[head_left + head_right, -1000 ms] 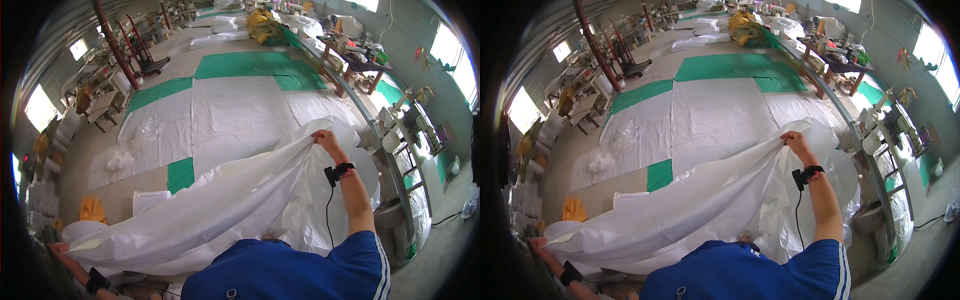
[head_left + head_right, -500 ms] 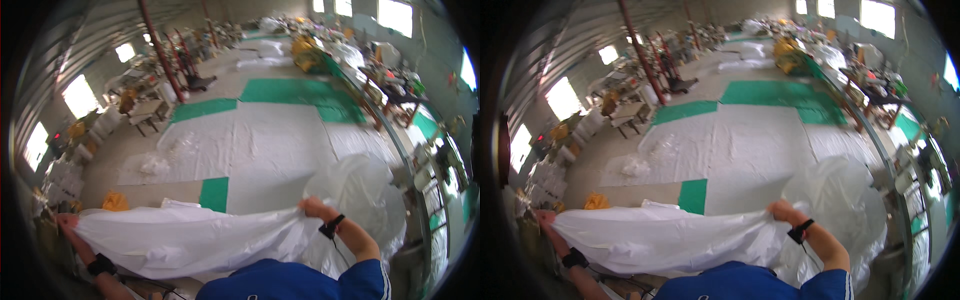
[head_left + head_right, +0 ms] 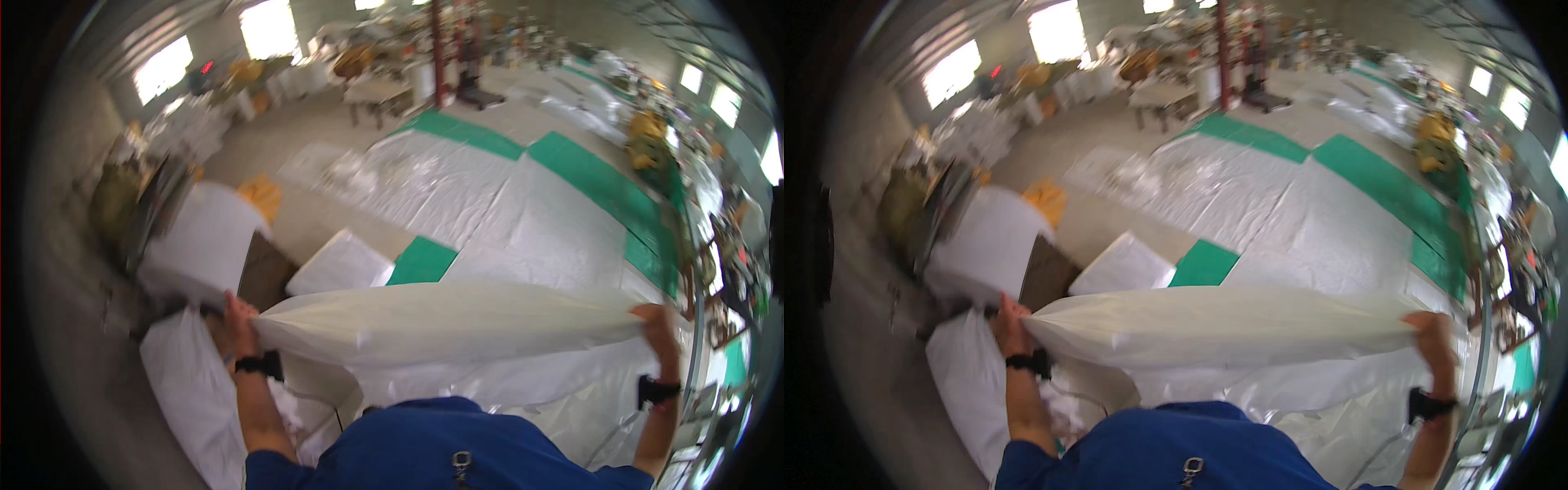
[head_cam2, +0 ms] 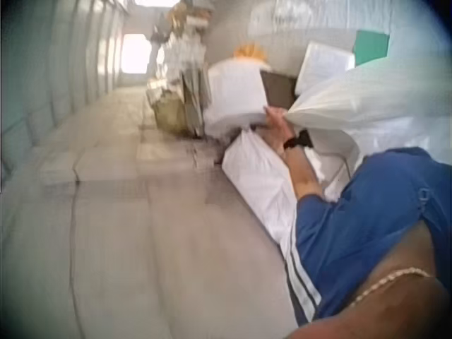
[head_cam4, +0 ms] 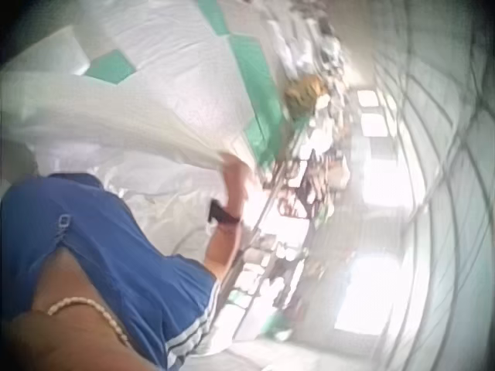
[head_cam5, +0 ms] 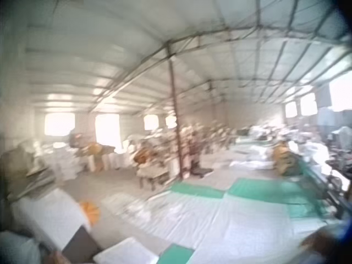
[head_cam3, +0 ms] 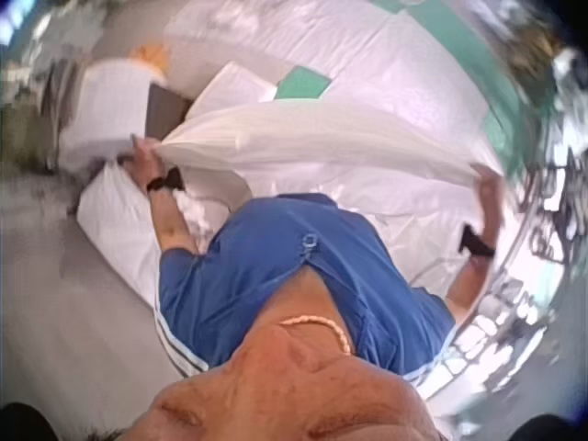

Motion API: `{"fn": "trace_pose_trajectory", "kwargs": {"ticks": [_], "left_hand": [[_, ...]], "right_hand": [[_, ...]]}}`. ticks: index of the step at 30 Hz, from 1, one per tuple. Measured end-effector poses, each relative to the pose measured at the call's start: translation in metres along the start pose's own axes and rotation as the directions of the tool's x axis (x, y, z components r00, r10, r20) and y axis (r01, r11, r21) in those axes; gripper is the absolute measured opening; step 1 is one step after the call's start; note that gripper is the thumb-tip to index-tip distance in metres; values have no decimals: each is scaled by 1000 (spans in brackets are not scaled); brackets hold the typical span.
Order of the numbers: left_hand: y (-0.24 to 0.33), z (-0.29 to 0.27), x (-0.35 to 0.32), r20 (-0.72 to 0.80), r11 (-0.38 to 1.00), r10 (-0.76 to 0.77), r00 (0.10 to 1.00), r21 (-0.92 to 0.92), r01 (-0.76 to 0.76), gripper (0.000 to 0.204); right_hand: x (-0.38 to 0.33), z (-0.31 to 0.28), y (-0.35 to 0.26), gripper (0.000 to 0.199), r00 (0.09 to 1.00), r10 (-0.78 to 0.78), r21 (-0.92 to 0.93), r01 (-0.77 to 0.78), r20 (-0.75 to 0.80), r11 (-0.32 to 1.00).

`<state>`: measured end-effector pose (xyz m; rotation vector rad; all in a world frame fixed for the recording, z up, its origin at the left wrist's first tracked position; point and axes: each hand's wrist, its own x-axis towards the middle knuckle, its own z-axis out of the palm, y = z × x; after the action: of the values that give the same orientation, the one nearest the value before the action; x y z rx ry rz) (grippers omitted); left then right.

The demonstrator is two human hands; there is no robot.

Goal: Folding large white plastic or fabric sheets in a factory setting.

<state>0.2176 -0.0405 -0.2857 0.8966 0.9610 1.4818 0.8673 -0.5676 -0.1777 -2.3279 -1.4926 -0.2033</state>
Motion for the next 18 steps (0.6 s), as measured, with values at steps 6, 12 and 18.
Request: {"fn": "trace_pose_trajectory", "kwargs": {"ticks": [6, 12, 18], "left_hand": [[-41, -38, -13, -20, 953, -206, 978, 222, 205, 41], [-12, 22, -85, 786, 365, -345, 513, 616, -698, 88], [-113, 132, -159, 930, 148, -297, 216, 269, -952, 94]], "right_hand": [[-3, -111, -75, 16, 993, 114, -19, -115, -23, 993], [-9, -139, -127, 17, 936, 337, -74, -331, 96, 941], [-10, -165, -130, 18, 926, 362, -226, -331, 109, 916]]}}
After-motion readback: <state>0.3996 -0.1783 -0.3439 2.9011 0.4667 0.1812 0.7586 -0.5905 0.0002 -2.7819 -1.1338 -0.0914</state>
